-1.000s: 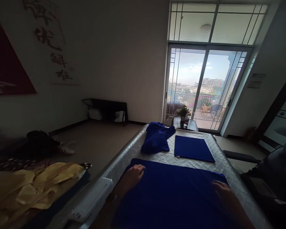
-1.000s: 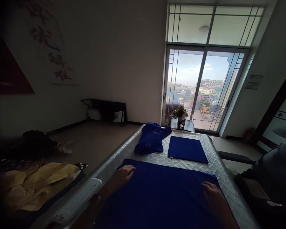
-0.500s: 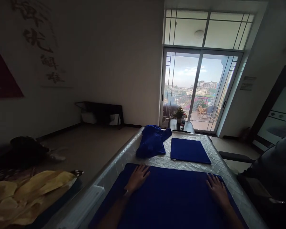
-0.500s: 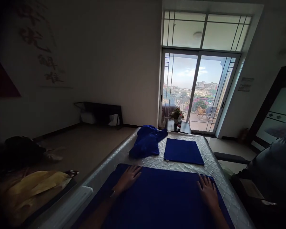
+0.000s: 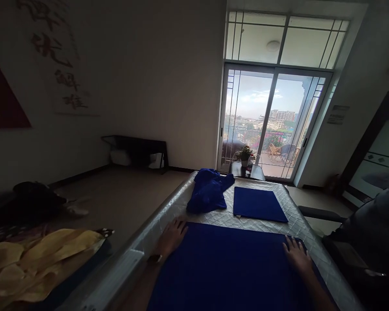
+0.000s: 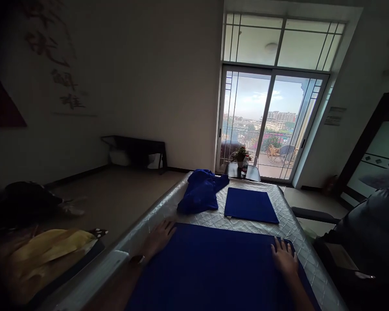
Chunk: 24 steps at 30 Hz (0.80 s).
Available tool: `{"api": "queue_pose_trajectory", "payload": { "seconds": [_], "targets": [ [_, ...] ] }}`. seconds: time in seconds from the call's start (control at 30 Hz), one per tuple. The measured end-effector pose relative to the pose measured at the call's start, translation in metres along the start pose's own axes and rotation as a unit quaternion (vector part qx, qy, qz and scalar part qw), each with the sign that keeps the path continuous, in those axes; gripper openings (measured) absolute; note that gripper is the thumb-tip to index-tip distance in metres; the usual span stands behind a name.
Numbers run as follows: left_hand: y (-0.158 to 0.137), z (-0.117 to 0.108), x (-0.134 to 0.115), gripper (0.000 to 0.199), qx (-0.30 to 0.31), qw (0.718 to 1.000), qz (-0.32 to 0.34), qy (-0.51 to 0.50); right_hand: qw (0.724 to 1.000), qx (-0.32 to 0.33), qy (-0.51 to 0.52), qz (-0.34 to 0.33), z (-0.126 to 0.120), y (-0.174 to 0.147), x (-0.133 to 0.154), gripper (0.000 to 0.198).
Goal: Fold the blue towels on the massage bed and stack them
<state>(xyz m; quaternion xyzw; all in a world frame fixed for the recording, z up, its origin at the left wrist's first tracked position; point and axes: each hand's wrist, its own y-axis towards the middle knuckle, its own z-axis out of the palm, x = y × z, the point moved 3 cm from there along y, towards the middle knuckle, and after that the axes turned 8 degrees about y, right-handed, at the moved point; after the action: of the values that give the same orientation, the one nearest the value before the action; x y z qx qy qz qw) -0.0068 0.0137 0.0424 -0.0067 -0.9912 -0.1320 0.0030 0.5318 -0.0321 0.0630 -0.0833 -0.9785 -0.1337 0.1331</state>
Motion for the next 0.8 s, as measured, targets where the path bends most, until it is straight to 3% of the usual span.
{"api": "queue_pose_trajectory", "payload": {
  "seconds": [0.1,0.17,0.27,0.37,0.5,0.63,0.73,0.8],
  "targets": [
    [-0.001,-0.017,-0.052,0.048,-0.021,0.998,0.044,-0.033,1.0,0.005,-0.004,-0.018,0.002,0.005,0.033,0.041],
    [-0.005,-0.022,-0.103,0.045,-0.008,0.989,0.124,-0.078,0.998,0.025,-0.003,-0.054,0.011,0.003,0.069,0.044],
    [-0.012,-0.018,-0.176,0.048,-0.008,0.965,0.235,-0.115,0.981,0.113,0.026,-0.154,0.034,-0.012,0.132,0.054],
    [-0.012,-0.005,-0.215,0.049,-0.024,0.953,0.276,-0.12,0.969,0.162,0.055,-0.181,0.052,-0.025,0.172,0.06],
    [-0.008,0.005,-0.222,0.049,-0.029,0.947,0.299,-0.112,0.971,0.168,0.065,-0.16,0.058,-0.028,0.179,0.062],
    [-0.007,0.001,-0.215,0.05,-0.001,0.953,0.28,-0.112,0.969,0.17,0.07,-0.165,0.055,-0.026,0.173,0.063],
    [-0.007,0.0,-0.198,0.053,0.023,0.964,0.244,-0.099,0.972,0.172,0.06,-0.149,0.052,-0.021,0.159,0.063],
    [-0.005,0.001,-0.172,0.054,0.034,0.973,0.213,-0.082,0.977,0.162,0.044,-0.13,0.049,-0.016,0.138,0.063]
  ]
}}
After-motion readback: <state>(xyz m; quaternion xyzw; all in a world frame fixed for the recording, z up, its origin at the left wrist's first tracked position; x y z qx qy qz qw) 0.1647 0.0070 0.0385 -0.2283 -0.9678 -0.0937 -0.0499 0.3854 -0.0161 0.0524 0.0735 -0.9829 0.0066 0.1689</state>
